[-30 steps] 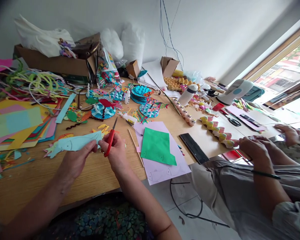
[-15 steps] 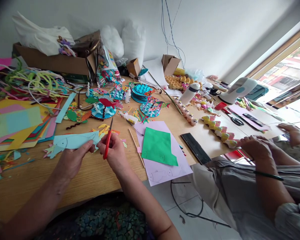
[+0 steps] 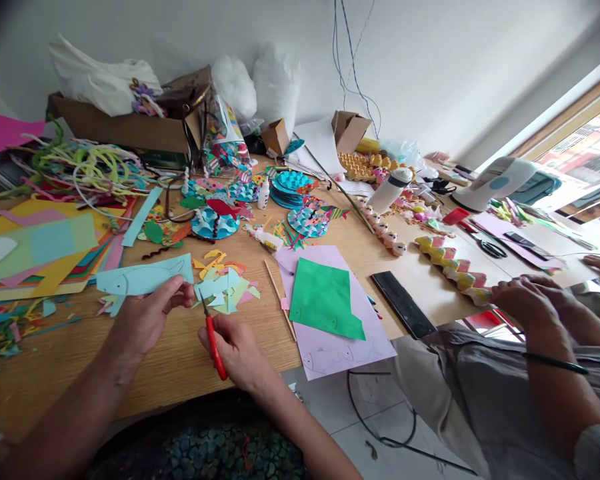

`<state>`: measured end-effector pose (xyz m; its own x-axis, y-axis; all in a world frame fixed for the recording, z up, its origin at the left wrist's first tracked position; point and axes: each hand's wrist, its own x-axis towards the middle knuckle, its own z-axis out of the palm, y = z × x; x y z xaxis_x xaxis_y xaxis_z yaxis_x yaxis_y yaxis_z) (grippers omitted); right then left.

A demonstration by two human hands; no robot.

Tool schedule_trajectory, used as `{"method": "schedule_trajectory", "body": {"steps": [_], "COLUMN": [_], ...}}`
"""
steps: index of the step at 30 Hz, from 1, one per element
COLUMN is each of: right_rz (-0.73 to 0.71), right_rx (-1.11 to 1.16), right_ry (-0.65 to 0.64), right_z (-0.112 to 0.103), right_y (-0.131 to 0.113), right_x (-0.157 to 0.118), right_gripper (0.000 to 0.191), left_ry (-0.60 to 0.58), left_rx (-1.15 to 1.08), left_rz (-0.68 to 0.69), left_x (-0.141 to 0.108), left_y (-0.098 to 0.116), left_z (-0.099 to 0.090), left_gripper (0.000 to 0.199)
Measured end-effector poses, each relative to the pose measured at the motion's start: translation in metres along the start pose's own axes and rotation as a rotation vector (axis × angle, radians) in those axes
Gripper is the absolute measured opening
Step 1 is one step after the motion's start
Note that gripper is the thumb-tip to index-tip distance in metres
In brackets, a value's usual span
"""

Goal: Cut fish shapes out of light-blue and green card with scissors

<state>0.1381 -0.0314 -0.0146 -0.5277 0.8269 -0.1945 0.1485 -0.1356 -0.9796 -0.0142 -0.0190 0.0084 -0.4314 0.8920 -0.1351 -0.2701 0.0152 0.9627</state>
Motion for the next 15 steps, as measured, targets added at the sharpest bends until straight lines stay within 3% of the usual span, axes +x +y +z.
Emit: {"method": "schedule_trajectory", "body": {"steps": [15], "right_rz": [0.012], "right_rx": [0.172], "right_ry": [-0.011], "right_z": [0.0085], "right_y": [0.0011], "right_x": [0.0073], "right_gripper": [0.028], "left_ry": [-0.031], "left_rx": [-0.07], "left_rz": [-0.048], "left_x": [-0.0056], "left_y": [-0.0078], "left_z": [0.004], "left_gripper": [0.014]}}
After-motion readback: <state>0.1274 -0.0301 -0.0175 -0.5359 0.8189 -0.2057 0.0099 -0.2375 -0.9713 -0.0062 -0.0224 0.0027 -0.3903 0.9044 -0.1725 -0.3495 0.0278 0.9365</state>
